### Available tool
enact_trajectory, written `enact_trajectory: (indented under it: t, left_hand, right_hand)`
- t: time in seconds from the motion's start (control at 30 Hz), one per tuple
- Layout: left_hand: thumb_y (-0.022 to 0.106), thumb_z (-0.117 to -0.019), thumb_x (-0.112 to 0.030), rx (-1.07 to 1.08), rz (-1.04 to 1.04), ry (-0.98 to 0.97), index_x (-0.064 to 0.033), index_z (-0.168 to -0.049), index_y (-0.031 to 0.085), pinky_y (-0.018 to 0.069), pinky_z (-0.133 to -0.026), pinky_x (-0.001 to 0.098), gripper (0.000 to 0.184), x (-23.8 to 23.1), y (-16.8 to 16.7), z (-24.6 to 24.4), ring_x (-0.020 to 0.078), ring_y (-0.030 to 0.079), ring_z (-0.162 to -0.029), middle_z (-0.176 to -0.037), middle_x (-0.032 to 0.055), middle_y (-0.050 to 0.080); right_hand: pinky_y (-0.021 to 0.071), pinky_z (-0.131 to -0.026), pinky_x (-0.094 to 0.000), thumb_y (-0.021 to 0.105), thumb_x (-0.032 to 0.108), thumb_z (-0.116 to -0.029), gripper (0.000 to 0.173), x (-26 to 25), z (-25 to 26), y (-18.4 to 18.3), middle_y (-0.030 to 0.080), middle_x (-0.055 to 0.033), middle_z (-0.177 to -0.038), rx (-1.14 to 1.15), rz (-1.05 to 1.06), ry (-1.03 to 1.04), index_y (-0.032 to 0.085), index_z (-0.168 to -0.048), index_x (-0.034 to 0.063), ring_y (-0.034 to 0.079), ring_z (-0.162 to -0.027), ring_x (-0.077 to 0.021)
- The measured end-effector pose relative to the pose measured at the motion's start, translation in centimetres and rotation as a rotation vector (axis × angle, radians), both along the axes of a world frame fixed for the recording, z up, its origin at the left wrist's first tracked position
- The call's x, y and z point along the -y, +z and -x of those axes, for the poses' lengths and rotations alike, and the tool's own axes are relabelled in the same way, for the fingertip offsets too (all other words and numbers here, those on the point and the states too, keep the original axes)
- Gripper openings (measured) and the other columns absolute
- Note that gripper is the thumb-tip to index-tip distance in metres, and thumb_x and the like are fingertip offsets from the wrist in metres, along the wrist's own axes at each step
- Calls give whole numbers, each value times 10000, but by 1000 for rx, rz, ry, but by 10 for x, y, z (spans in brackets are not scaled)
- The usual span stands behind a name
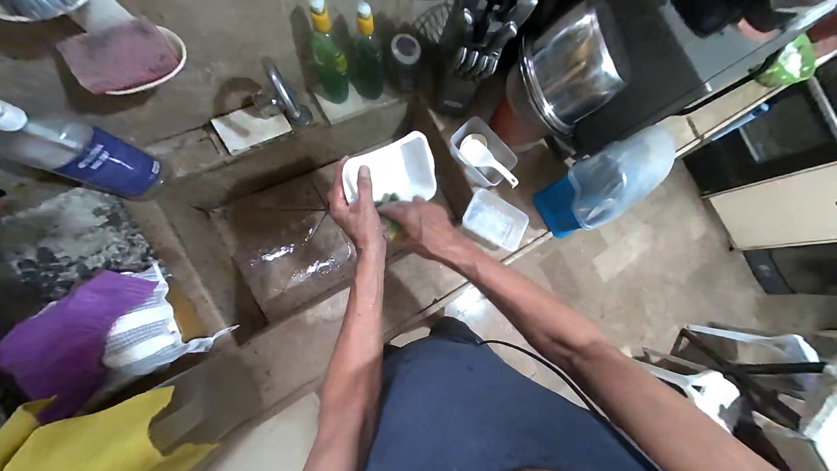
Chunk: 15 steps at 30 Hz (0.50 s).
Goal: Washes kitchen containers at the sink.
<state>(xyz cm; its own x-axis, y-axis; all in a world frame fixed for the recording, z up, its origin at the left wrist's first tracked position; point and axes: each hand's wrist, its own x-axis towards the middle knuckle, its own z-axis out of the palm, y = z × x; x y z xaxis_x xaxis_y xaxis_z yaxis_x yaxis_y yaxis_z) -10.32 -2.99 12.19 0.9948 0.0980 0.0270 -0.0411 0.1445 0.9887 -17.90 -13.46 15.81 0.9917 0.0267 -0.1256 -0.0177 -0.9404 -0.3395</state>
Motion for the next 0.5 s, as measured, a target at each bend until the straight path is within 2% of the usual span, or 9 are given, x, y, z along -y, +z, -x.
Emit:
enact_trajectory:
  t: [0.03,0.07,0.13,0.2,0.27,0.33,0.4,0.47,0.5]
  left_hand:
    - [695,-986,-307,0,-23,23,-68,-1392,620,513,-1061,344,477,2,-4,1,158,617,-1242,-1342,106,650]
    - [694,-988,-308,-13,-18,23,-67,-1392,619,512,-1064,347,476,0,-7,0,157,613,-1247,-1345,104,646]
    - [698,-991,-286,-27,58,-9,-54,-1393,607,558,-1029,380,473,-9,-3,-2,174,644,-1210,-1331,103,654]
    - [694,-995,-253,-22,115,-28,-40,-1395,595,580,-996,393,464,-18,6,-5,185,664,-1174,-1310,103,665]
    - [702,-988,-257,-35,127,-30,-50,-1395,599,582,-991,393,468,-15,7,-6,186,668,-1166,-1302,100,668]
    - [716,-977,-276,-66,125,-22,-61,-1394,610,572,-999,394,480,-9,-1,-5,185,660,-1171,-1296,102,667]
    - [719,-976,-292,-122,119,-33,-60,-1390,611,588,-977,397,487,-10,-1,-4,182,678,-1136,-1264,106,681]
    - [727,-970,-298,-188,100,-58,-58,-1381,618,593,-961,388,488,-19,14,-13,173,690,-1107,-1248,100,694]
    - [750,-952,-290,-225,99,-87,-68,-1395,605,599,-947,394,516,-24,21,-20,181,690,-1105,-1260,102,686]
  right_hand:
    - [566,-805,-595,756,78,-809,540,-5,-2,-1,684,-51,-1304,-21,-85,34,670,-1327,200,685,-1071,-333]
    - [573,-804,-594,747,65,-829,559,1,-4,-3,665,-34,-1357,-52,-123,61,655,-1360,215,699,-1068,-316]
    - [565,-833,-617,716,73,-886,579,32,-8,-8,625,-12,-1436,-97,-73,40,619,-1420,274,695,-1109,-325]
    - [560,-872,-625,704,63,-873,588,51,-14,-19,630,-22,-1430,-58,-58,5,624,-1419,266,685,-1142,-330]
    - [572,-876,-596,723,45,-830,597,33,-16,-24,645,-34,-1400,-6,-122,24,643,-1392,230,691,-1122,-308]
    - [580,-864,-579,725,56,-842,538,17,-17,-22,670,-37,-1355,7,-193,105,666,-1354,212,700,-1101,-293]
    - [554,-909,-606,705,69,-891,496,34,-18,-22,687,-44,-1334,-55,-170,102,674,-1355,245,687,-1136,-316]
    - [560,-876,-613,694,98,-911,434,60,-18,-30,717,-44,-1277,9,-93,47,702,-1316,255,707,-1089,-322]
    - [575,-826,-604,691,90,-903,405,64,-17,-36,731,-48,-1243,91,-73,33,721,-1281,233,724,-1034,-319]
